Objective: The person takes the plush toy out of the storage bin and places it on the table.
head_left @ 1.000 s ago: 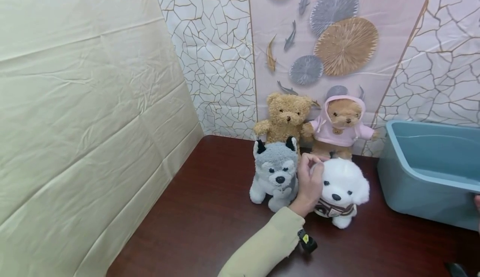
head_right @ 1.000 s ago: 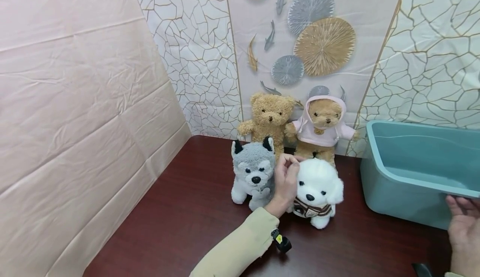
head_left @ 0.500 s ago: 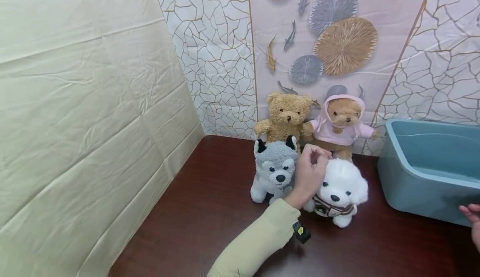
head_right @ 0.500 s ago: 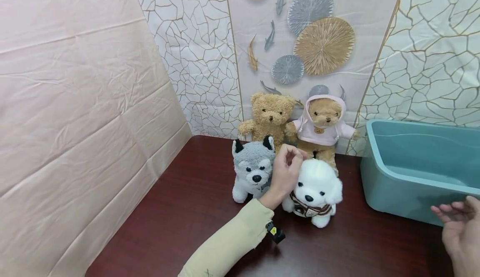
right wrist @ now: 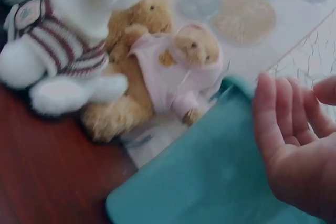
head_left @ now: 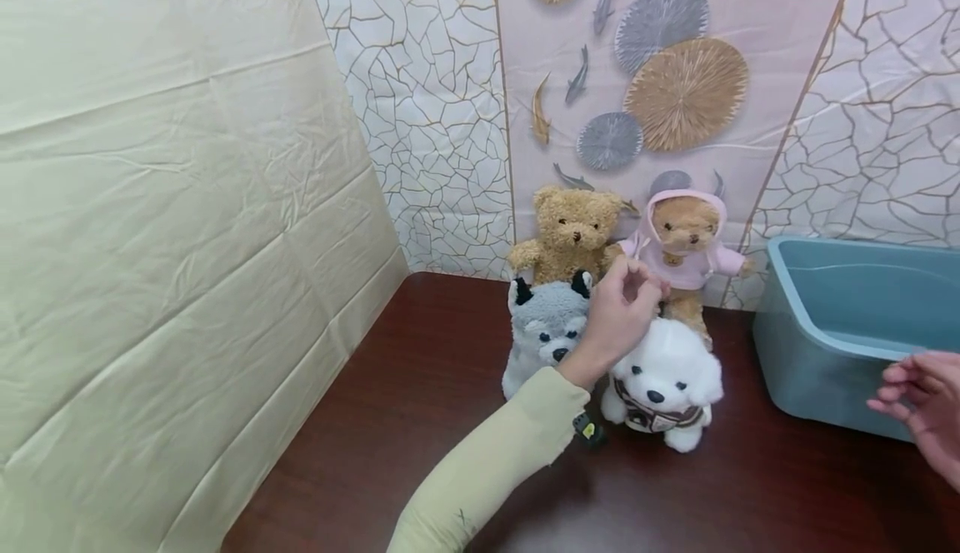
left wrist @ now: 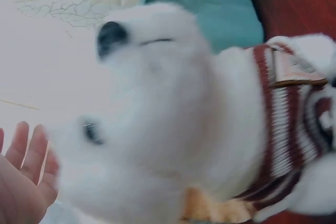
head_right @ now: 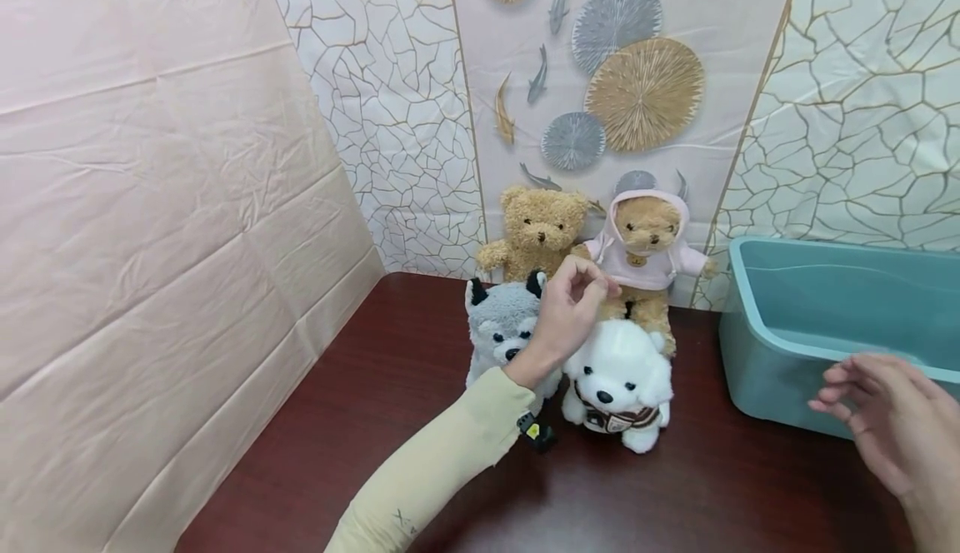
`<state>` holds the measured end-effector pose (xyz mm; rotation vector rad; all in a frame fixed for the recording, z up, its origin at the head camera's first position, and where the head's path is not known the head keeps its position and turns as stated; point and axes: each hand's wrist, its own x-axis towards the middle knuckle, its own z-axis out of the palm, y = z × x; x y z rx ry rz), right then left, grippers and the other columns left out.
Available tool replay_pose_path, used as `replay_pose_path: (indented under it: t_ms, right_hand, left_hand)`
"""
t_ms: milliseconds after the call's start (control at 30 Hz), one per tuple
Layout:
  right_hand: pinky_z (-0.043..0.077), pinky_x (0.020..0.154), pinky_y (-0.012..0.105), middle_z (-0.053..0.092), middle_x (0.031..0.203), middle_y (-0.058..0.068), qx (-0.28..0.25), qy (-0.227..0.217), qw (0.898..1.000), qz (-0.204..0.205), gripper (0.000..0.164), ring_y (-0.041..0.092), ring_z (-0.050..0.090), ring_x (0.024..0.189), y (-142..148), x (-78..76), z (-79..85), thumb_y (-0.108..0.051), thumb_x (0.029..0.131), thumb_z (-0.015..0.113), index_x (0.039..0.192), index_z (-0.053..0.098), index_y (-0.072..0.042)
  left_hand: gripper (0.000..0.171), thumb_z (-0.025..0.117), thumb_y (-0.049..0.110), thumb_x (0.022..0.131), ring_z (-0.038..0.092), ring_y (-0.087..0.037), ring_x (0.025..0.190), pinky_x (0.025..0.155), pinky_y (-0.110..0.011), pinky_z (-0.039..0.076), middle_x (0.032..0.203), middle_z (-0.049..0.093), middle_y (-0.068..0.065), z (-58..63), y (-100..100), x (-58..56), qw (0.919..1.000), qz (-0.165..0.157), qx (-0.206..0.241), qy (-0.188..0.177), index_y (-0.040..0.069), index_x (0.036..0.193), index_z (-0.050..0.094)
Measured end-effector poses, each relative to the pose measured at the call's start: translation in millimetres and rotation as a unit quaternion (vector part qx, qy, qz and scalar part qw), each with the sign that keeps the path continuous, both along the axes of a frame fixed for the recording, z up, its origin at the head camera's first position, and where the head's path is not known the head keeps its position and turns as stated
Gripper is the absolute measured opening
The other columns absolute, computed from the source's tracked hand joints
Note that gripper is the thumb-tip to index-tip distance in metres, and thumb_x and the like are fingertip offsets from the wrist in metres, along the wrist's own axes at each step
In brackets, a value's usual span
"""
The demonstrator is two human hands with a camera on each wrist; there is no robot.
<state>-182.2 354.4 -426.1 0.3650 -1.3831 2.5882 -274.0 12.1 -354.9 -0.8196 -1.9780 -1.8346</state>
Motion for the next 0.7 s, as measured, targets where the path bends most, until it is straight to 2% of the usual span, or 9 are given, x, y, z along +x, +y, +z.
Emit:
replay_pose_path:
  t_ms: [67, 167, 333, 400, 500, 600, 700]
  right_hand:
    - [0.058, 0.06, 0.034, 0.074, 0.085, 0.011, 0.023, 0.027, 0.999, 0.024, 0.044, 0.022, 0.068, 0.066, -9, 0.0, 13.7, 0.0, 0.106, 0.022, 0.101, 0.066, 0.0]
    - [0.057, 0.06, 0.034, 0.074, 0.089, 0.011, 0.064, 0.054, 0.996, 0.036, 0.043, 0.022, 0.068, 0.067, -21, -2.4, 32.0, 0.002, 0.106, 0.022, 0.109, 0.064, 0.0]
    - [0.056, 0.061, 0.031, 0.073, 0.091, 0.009, 0.127, 0.078, 0.989, 0.007, 0.035, 0.02, 0.067, 0.069, -35, -9.1, 56.8, 0.001, 0.105, 0.029, 0.115, 0.063, -0.001]
    - [0.056, 0.06, 0.03, 0.073, 0.09, 0.007, 0.144, 0.065, 0.987, -0.014, 0.03, 0.019, 0.067, 0.068, -41, -11.6, 64.1, -0.002, 0.105, 0.034, 0.114, 0.063, -0.003]
    - [0.056, 0.059, 0.029, 0.073, 0.088, 0.003, 0.177, 0.02, 0.983, -0.049, 0.021, 0.017, 0.066, 0.068, -50, -16.4, 74.5, -0.01, 0.104, 0.044, 0.113, 0.063, -0.007]
    - [0.056, 0.06, 0.028, 0.071, 0.088, -0.002, 0.234, -0.023, 0.969, -0.072, 0.017, 0.015, 0.065, 0.07, -59, -24.2, 85.1, -0.017, 0.102, 0.051, 0.113, 0.062, -0.012]
    - [0.056, 0.061, 0.027, 0.068, 0.089, -0.005, 0.305, -0.04, 0.947, -0.087, 0.016, 0.011, 0.065, 0.073, -64, -35.9, 96.0, -0.022, 0.101, 0.053, 0.113, 0.059, -0.014]
  left_hand:
    - [0.003, 0.051, 0.007, 0.095, 0.067, -0.002, 0.082, 0.072, -0.015, 0.053, 0.095, 0.072, -0.014, 7.5, -4, -1.6, 0.9998, -0.001, -0.018, 0.007, 0.006, 0.093, 0.053]
    - [0.003, 0.051, 0.006, 0.095, 0.065, 0.0, 0.08, 0.071, -0.015, 0.052, 0.094, 0.072, -0.011, 19.0, -10, -4.7, 0.9996, 0.002, -0.023, 0.018, 0.006, 0.093, 0.054]
    - [0.005, 0.052, 0.006, 0.093, 0.06, 0.003, 0.076, 0.07, -0.014, 0.05, 0.09, 0.071, -0.008, 33.8, -22, -11.9, 0.9987, 0.018, -0.039, 0.028, 0.008, 0.094, 0.056]
    - [0.005, 0.052, 0.006, 0.092, 0.058, 0.003, 0.075, 0.068, -0.014, 0.049, 0.09, 0.07, -0.007, 39.3, -26, -15.1, 0.9978, 0.023, -0.052, 0.033, 0.008, 0.094, 0.057]
    - [0.005, 0.053, 0.008, 0.092, 0.055, -0.001, 0.073, 0.066, -0.015, 0.046, 0.089, 0.068, -0.005, 47.6, -37, -20.7, 0.9959, 0.027, -0.08, 0.034, 0.01, 0.094, 0.056]
    - [0.004, 0.053, 0.01, 0.092, 0.052, -0.005, 0.071, 0.065, -0.015, 0.043, 0.087, 0.064, -0.004, 55.5, -48, -28.1, 0.9926, 0.036, -0.111, 0.034, 0.01, 0.094, 0.056]
    - [0.004, 0.053, 0.011, 0.092, 0.051, -0.007, 0.072, 0.065, -0.016, 0.042, 0.085, 0.061, -0.001, 61.6, -61, -36.6, 0.9878, 0.053, -0.143, 0.032, 0.011, 0.095, 0.055]
